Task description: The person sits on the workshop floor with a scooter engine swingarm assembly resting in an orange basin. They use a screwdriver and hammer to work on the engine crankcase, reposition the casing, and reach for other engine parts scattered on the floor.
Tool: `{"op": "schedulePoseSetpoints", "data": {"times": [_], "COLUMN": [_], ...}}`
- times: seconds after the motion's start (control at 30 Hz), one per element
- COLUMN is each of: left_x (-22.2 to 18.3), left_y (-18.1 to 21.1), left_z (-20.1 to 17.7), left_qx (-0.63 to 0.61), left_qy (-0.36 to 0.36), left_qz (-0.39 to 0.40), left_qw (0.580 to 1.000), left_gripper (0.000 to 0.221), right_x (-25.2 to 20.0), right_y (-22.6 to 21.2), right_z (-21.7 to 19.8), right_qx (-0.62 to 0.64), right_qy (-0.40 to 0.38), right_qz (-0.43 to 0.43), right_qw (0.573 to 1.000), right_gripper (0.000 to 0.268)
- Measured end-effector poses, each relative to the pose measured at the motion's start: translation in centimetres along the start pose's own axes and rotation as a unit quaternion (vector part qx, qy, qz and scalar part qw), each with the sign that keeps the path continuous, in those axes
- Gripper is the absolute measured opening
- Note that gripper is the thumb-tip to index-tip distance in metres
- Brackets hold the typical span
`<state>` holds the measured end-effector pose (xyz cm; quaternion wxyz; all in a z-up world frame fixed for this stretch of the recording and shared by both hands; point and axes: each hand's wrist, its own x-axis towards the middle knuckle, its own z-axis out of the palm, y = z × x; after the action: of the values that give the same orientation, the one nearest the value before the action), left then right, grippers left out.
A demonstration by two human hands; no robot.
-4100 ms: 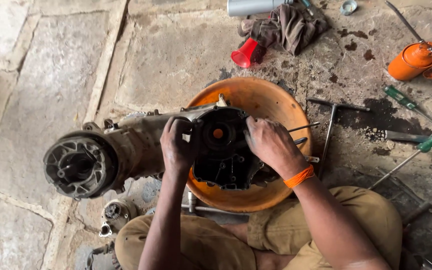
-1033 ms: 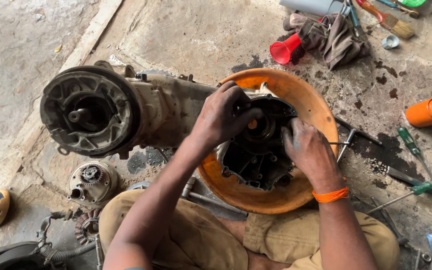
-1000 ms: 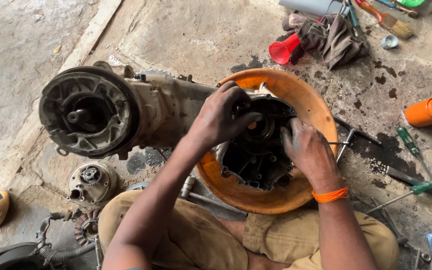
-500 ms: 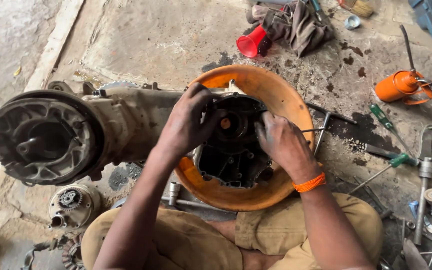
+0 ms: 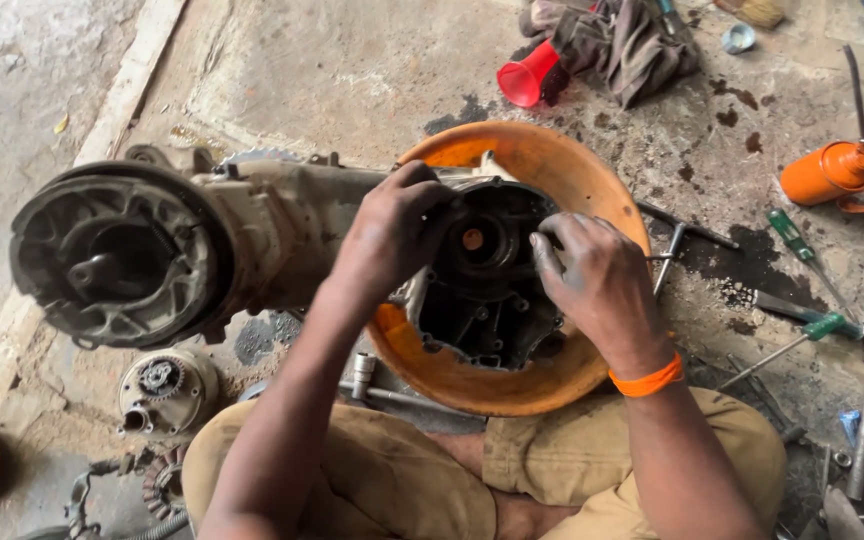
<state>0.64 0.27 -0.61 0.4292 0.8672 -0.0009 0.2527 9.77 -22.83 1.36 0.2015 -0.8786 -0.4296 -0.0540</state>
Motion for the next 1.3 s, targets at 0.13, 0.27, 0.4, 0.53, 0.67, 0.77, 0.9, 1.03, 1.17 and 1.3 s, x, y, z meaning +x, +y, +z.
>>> {"op": "schedulePoseSetpoints", "data": {"times": [0.13, 0.27, 0.4, 0.53, 0.67, 0.77, 0.9, 1.03, 1.17, 1.3], "left_x": [-0.5, -0.7, -1.0, -1.0, -1.2, -1.4, -1.7, -1.7, -1.6, -1.4], "left_y": [-0.9, -1.4, -2.0, -2.6, -3.6, -3.2, -3.0, -3.5, -2.7, -2.6], "left_z": [0.6, 0.8, 0.3, -0.1, -0.5, -1.3, -1.0, 1.5, 1.2, 1.3], "left_qx": [0.022, 0.050, 0.014, -0.020, -0.064, -0.053, -0.015, -0.026, -0.012, 0.012], "left_qy": [0.046, 0.094, 0.087, 0.083, 0.036, 0.015, 0.048, 0.027, -0.025, -0.041], "left_qz": [0.013, 0.047, 0.018, -0.008, -0.041, -0.061, 0.009, 0.019, -0.007, -0.012], "left_qw": [0.999, 0.993, 0.996, 0.996, 0.996, 0.997, 0.999, 0.999, 1.000, 0.999], "left_gripper": [0.017, 0.026, 0.029, 0.035, 0.031, 0.037, 0.055, 0.067, 0.066, 0.066], "right_x": [-0.1, 1.3, 3.4, 5.4, 5.8, 5.8, 5.8, 5.7, 5.5, 5.5], "right_y": [-2.0, -5.5, -7.8, -9.2, -9.8, -10.0, -9.0, -6.4, -6.1, -6.3], "right_z": [0.4, -0.6, -0.2, 0.9, 1.0, -0.2, -2.1, -1.1, -0.4, 0.0], "right_qx": [0.040, 0.121, 0.151, 0.100, 0.062, 0.057, 0.036, -0.002, 0.010, 0.034], "right_qy": [0.042, 0.075, 0.069, 0.008, 0.028, 0.041, 0.087, 0.060, 0.039, 0.040], "right_qz": [-0.046, -0.025, -0.027, 0.022, -0.059, -0.076, -0.014, -0.043, -0.009, -0.002], "right_qw": [0.997, 0.990, 0.986, 0.995, 0.996, 0.995, 0.995, 0.997, 0.999, 0.999], "right_gripper": [0.015, 0.020, 0.022, 0.017, 0.014, 0.016, 0.016, 0.017, 0.018, 0.019]}}
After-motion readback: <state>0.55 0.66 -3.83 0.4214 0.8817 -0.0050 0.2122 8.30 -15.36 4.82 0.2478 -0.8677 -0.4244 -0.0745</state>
